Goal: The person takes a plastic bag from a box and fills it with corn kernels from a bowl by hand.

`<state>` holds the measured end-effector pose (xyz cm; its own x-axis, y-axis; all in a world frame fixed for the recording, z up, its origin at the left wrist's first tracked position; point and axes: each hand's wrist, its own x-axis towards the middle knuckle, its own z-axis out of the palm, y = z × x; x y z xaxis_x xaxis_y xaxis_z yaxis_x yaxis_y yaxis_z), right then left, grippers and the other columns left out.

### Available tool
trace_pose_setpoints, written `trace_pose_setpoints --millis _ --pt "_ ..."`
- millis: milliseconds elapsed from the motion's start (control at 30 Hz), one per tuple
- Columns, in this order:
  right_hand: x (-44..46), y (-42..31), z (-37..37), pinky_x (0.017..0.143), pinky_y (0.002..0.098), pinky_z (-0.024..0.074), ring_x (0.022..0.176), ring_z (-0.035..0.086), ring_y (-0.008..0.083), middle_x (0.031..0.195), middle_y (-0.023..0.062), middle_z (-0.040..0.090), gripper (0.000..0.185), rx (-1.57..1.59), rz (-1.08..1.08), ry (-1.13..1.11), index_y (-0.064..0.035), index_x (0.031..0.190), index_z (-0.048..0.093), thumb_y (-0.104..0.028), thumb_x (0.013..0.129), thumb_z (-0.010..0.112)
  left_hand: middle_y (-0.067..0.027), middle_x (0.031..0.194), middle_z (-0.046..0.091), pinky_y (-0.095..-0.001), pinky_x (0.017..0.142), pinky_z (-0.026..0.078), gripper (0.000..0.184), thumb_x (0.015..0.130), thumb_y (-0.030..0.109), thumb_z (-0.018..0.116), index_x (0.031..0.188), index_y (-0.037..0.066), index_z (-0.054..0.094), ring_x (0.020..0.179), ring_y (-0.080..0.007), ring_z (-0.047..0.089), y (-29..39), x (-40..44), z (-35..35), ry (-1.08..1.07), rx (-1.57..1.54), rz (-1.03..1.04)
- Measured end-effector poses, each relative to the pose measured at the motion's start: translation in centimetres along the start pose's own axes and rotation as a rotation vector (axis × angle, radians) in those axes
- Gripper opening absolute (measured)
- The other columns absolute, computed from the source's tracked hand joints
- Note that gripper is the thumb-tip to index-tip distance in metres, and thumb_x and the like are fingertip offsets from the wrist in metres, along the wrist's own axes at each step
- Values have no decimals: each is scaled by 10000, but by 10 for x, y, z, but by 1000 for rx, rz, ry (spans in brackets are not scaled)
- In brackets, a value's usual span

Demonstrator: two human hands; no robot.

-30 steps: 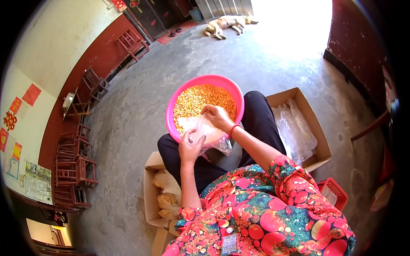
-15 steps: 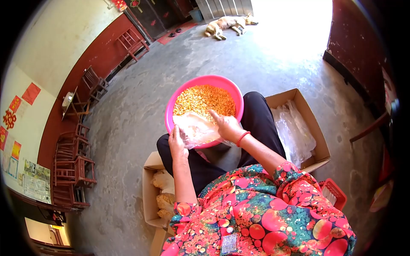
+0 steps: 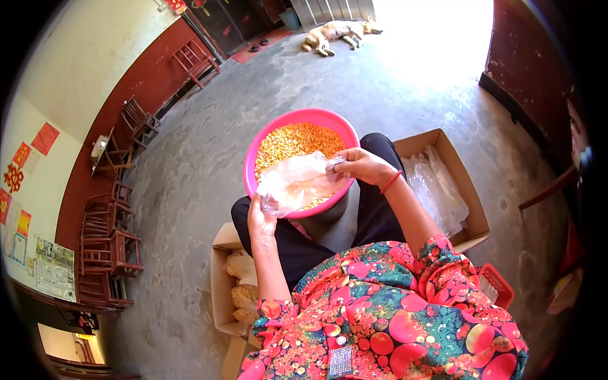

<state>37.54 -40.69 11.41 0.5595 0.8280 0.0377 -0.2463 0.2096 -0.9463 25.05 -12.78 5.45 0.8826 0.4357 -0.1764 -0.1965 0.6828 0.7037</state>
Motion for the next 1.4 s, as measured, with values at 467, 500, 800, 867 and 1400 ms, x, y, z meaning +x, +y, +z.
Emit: trace_pose_setpoints --millis 467,500,800,867,1400 --pt "18 22 3 679 283 498 727 591 158 832 74 601 182 417 12 242 5 913 565 -136 806 520 -141 1077 532 -392 839 445 338 845 205 486 1096 -19 459 951 -258 538 14 -13 23 -24 -125 -102" --pt "19 22 5 666 283 500 714 592 160 815 73 601 175 371 22 296 -4 901 568 -146 810 519 -133 1068 536 -365 835 447 342 827 200 520 1091 -10 463 943 -242 542 15 -17 31 -58 -137 -97" --pt "57 18 -10 698 272 438 809 543 116 858 21 576 178 323 -404 436 -59 937 557 -185 821 510 -37 749 590 -249 606 493 137 829 162 515 911 56 546 655 -138 584 -9 11 15 120 490 246" --pt "54 19 -5 648 225 394 762 515 75 805 -19 546 205 359 -285 653 -89 946 551 -234 802 533 -10 671 554 -232 483 464 178 871 264 444 848 108 528 542 -121 540 -3 28 -14 -164 37 -4" --pt "104 119 50 919 367 355 1125 407 297 1217 128 437 560 -1378 208 -21 -122 1184 461 -187 644 590 -65 975 558 -381 775 465 258 788 250 585 986 100 515 922 -229 540 -41 41 15 18 78 39"
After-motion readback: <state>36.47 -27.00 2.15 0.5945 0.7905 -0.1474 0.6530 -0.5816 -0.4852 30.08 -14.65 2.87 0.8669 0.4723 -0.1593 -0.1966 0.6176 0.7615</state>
